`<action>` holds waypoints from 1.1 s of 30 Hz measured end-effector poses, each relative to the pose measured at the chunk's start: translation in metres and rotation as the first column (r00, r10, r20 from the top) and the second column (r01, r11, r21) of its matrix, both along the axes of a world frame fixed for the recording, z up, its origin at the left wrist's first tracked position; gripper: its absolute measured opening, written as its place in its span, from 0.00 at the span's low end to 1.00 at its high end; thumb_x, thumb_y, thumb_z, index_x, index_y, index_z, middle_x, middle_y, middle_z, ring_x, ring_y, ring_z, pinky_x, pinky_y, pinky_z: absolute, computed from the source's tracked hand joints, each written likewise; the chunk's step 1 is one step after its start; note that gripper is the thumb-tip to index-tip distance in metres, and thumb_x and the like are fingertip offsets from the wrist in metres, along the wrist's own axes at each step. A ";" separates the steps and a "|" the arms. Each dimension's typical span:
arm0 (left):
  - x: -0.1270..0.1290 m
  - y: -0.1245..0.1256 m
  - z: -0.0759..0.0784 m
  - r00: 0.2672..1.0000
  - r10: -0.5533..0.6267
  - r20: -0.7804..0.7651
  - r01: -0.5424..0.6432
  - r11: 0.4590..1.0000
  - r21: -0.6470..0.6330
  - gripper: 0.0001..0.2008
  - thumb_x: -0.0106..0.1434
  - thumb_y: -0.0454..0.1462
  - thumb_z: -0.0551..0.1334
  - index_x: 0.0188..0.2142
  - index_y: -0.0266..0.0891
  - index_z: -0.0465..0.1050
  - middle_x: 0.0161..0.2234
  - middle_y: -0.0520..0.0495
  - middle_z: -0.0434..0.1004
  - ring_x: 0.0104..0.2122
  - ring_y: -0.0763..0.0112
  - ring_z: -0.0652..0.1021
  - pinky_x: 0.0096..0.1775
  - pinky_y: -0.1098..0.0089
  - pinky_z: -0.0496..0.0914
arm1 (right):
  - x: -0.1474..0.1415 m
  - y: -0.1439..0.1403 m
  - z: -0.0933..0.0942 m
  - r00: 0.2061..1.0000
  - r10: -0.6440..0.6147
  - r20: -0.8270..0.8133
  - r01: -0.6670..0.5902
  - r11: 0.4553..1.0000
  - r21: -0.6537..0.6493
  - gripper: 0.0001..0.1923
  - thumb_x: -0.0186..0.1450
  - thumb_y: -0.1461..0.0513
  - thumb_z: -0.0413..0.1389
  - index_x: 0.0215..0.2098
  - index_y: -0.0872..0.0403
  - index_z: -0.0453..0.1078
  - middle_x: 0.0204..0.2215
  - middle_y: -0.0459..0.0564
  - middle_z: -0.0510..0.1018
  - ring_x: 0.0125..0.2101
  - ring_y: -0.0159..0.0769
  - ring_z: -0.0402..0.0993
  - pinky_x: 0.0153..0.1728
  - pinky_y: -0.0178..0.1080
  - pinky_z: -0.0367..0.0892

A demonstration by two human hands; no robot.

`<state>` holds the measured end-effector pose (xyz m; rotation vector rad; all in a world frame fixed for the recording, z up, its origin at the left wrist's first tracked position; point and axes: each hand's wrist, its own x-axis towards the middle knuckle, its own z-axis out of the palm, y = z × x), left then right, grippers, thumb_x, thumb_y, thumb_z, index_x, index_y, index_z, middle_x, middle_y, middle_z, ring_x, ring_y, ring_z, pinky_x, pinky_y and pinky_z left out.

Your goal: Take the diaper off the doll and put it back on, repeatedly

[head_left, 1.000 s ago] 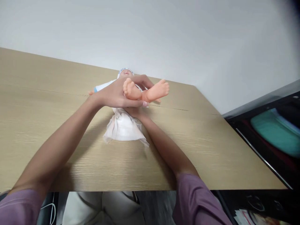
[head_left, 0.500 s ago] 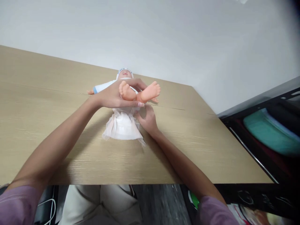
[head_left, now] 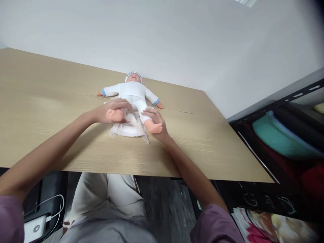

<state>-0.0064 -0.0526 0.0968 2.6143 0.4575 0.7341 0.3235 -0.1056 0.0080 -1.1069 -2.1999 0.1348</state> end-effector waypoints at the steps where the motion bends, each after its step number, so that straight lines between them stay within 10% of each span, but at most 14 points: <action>1: -0.012 0.002 -0.007 0.999 0.003 -0.054 -0.002 1.000 0.012 0.21 0.74 0.52 0.70 0.57 0.41 0.83 0.59 0.41 0.85 0.58 0.54 0.81 0.65 0.51 0.74 | 0.007 -0.003 0.001 0.998 0.044 0.033 -0.044 0.999 0.005 0.22 0.82 0.59 0.53 0.70 0.45 0.77 0.73 0.55 0.76 0.77 0.51 0.68 0.77 0.60 0.68; 10: -0.062 0.002 -0.059 0.981 -0.034 -0.193 0.026 0.999 -0.044 0.34 0.65 0.28 0.66 0.70 0.49 0.79 0.72 0.38 0.78 0.78 0.45 0.70 0.75 0.39 0.66 | 0.019 -0.002 0.000 0.978 0.145 0.152 -0.135 0.988 -0.073 0.23 0.81 0.67 0.51 0.64 0.46 0.83 0.71 0.54 0.80 0.76 0.46 0.70 0.77 0.59 0.68; 18: -0.052 -0.007 -0.048 0.970 -0.062 -0.235 0.037 0.993 -0.108 0.27 0.78 0.31 0.57 0.71 0.47 0.78 0.74 0.41 0.77 0.80 0.50 0.65 0.76 0.45 0.66 | 0.026 -0.008 0.010 0.971 0.205 -0.121 -0.228 0.947 -0.225 0.26 0.82 0.62 0.45 0.64 0.47 0.84 0.69 0.52 0.82 0.75 0.44 0.73 0.78 0.59 0.68; 26: -0.029 -0.034 -0.060 0.969 0.132 -0.207 -0.135 0.991 0.000 0.26 0.72 0.55 0.72 0.60 0.42 0.77 0.65 0.34 0.79 0.76 0.38 0.67 0.71 0.45 0.69 | -0.016 -0.044 0.012 0.968 0.023 0.249 -0.005 0.997 -0.072 0.41 0.74 0.39 0.66 0.75 0.52 0.72 0.73 0.65 0.74 0.77 0.64 0.64 0.78 0.66 0.62; 33: -0.015 -0.029 -0.048 0.947 0.307 -0.093 -0.308 0.951 -0.002 0.18 0.84 0.48 0.55 0.54 0.42 0.79 0.58 0.37 0.82 0.60 0.47 0.81 0.65 0.48 0.73 | -0.023 -0.028 0.009 0.978 -0.045 0.203 0.056 0.997 -0.047 0.20 0.80 0.62 0.51 0.63 0.53 0.80 0.62 0.64 0.80 0.64 0.58 0.75 0.66 0.58 0.72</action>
